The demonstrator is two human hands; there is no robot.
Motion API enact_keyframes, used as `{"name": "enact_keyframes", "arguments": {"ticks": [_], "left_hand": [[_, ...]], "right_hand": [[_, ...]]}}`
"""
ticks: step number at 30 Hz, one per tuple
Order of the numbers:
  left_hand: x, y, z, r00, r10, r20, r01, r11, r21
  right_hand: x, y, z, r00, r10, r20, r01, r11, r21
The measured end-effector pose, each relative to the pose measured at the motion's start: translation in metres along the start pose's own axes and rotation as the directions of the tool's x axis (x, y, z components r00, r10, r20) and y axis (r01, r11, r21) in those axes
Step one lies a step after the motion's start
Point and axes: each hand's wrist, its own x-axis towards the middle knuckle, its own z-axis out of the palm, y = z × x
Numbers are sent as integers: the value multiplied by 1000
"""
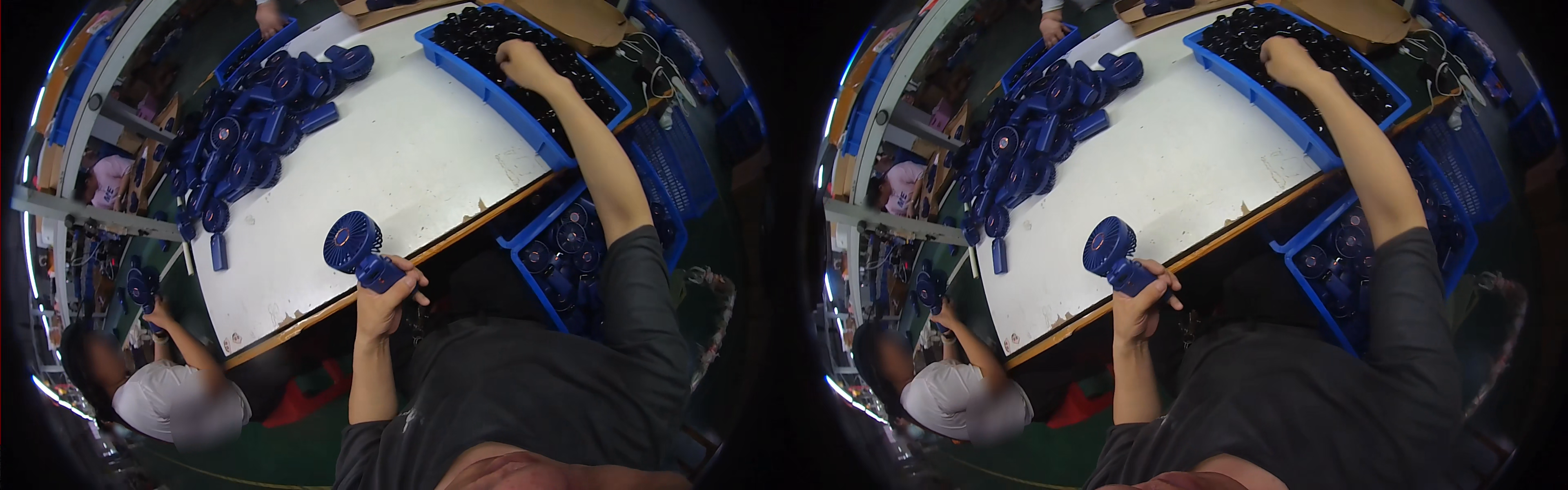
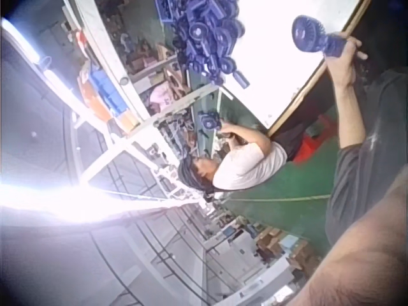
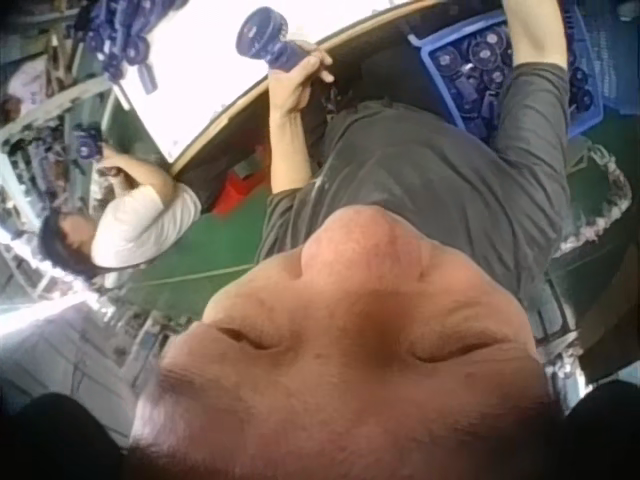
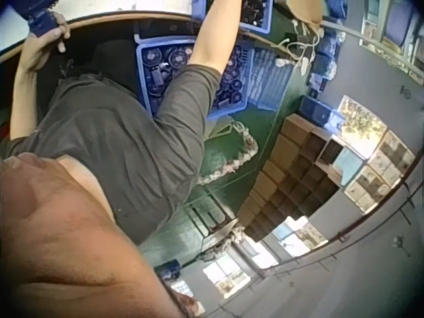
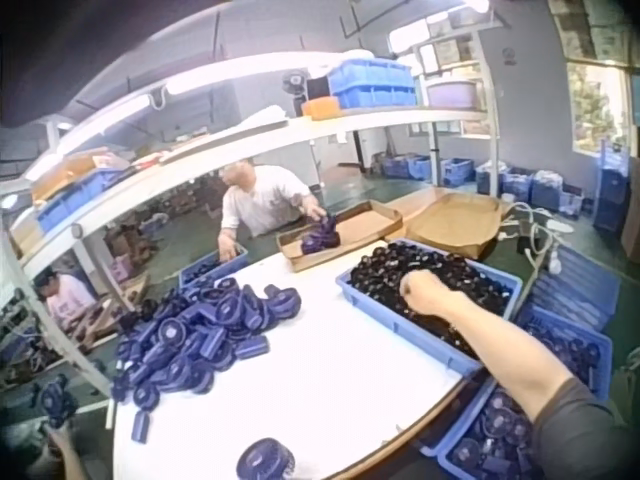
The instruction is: Assembling components of blue handheld fans on a production line.
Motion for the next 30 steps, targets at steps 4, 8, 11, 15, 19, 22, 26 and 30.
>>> {"name": "enact_keyframes", "arguments": {"ticks": [4,8,11,15,19,22,26,30], "left_hand": [[19,-1,10,987,17,-157,-9,999,49],[49,-4,24,982,34,-185,-41,999,-34],[64,-6,27,983,15,-182,-31,996,-89],[59,-8,17,980,8,-199,-13,1000,-25],[58,-10,12,979,-33,-200,41,999,33],[59,-19,3,954,59,-293,-20,991,134],[47,-13,-3,926,149,-348,-76,973,216],[33,-14,-4,938,122,-325,-67,982,175]], "right_hand": [[-28,-47,-21,991,42,-127,22,885,465],[-96,-128,-2,950,-213,227,-125,409,904],[-172,-195,22,912,-384,143,-13,322,947],[-202,-211,36,965,-249,85,53,501,864],[-200,-205,50,973,-216,84,22,447,894],[-188,-183,59,996,-69,63,-10,588,809],[-200,-166,43,996,-82,27,41,724,689],[-227,-173,48,943,-334,-3,294,828,478]]}}
